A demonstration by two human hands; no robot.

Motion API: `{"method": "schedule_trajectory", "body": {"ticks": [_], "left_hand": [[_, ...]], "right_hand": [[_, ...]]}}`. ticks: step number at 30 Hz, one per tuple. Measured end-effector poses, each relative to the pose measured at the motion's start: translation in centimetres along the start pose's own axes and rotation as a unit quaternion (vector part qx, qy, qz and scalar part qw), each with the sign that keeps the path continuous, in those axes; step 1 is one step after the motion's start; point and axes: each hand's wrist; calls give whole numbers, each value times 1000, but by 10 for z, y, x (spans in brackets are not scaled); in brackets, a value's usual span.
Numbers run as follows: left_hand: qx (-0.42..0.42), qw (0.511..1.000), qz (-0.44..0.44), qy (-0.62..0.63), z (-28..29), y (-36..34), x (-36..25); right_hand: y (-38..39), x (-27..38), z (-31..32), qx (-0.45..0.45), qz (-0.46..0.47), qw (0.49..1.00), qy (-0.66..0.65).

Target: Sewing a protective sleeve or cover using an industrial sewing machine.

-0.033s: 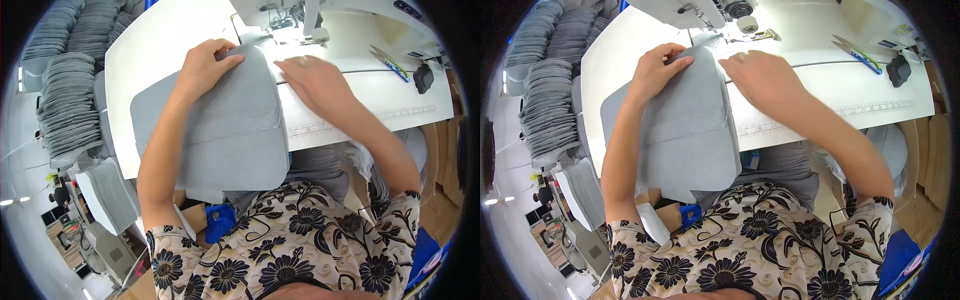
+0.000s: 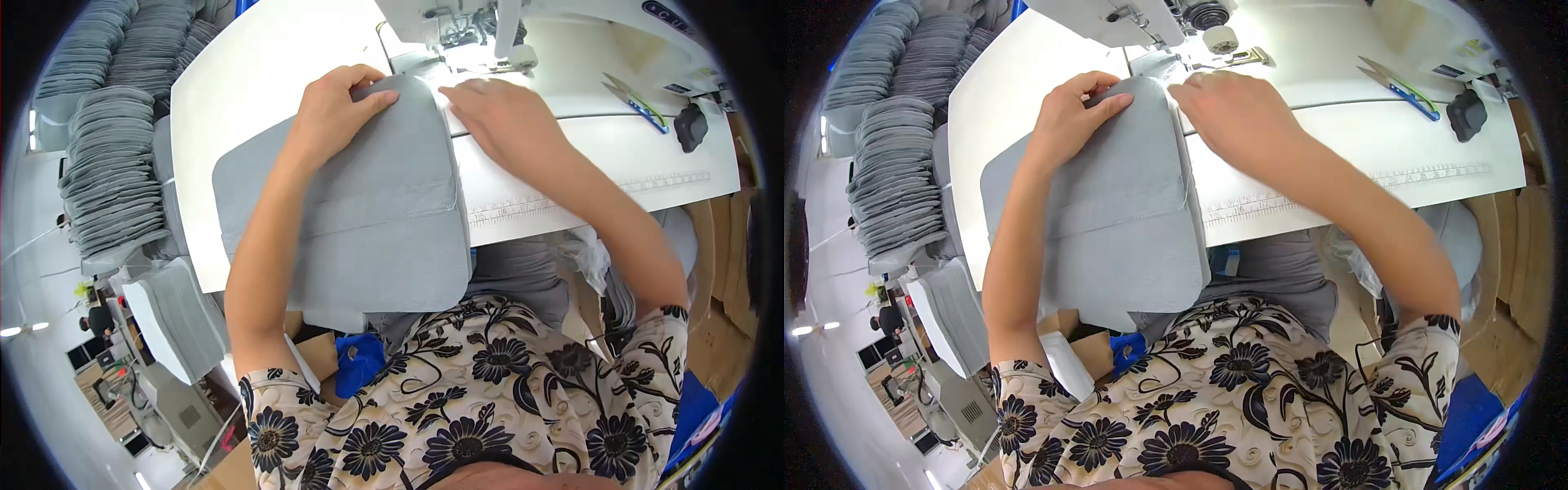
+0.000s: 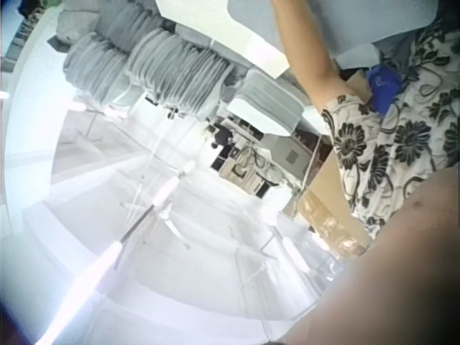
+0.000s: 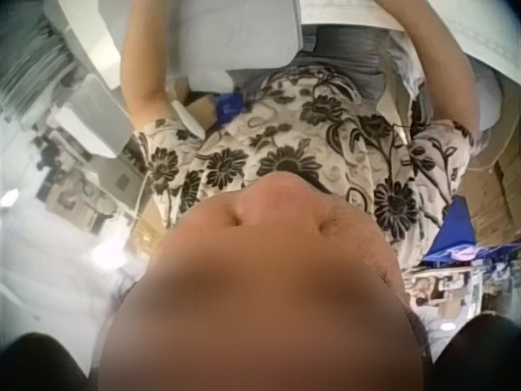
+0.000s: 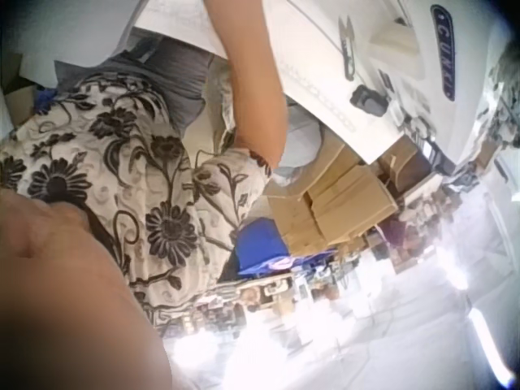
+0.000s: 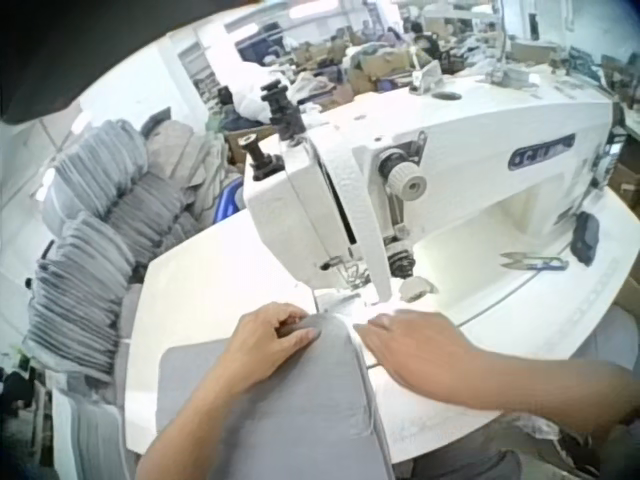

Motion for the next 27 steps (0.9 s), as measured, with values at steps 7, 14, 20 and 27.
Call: {"method": "schedule_trajectory", "body": {"ticks": [7, 14, 20, 27], "left_hand": [[-119, 987, -103, 20, -19, 20, 8], [-108, 983, -150, 14, -15, 14, 6], [-29, 988, -98, 117, -2, 9, -1], [-14, 992, -41, 118, 3, 13, -17]], "right_hand": [[-28, 2, -16, 12, -47, 999, 11], [-25, 8, -12, 38, -78, 994, -62], [-25, 17, 6, 85, -179, 933, -300], [-15, 12, -3, 97, -266, 779, -559]]}}
Point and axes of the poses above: each hand's wrist, its own y-axis away from the middle knuckle, its own z-axis out of the back of the hand, x = y × z, and after that the axes turned 13 degrees about y, right-handed
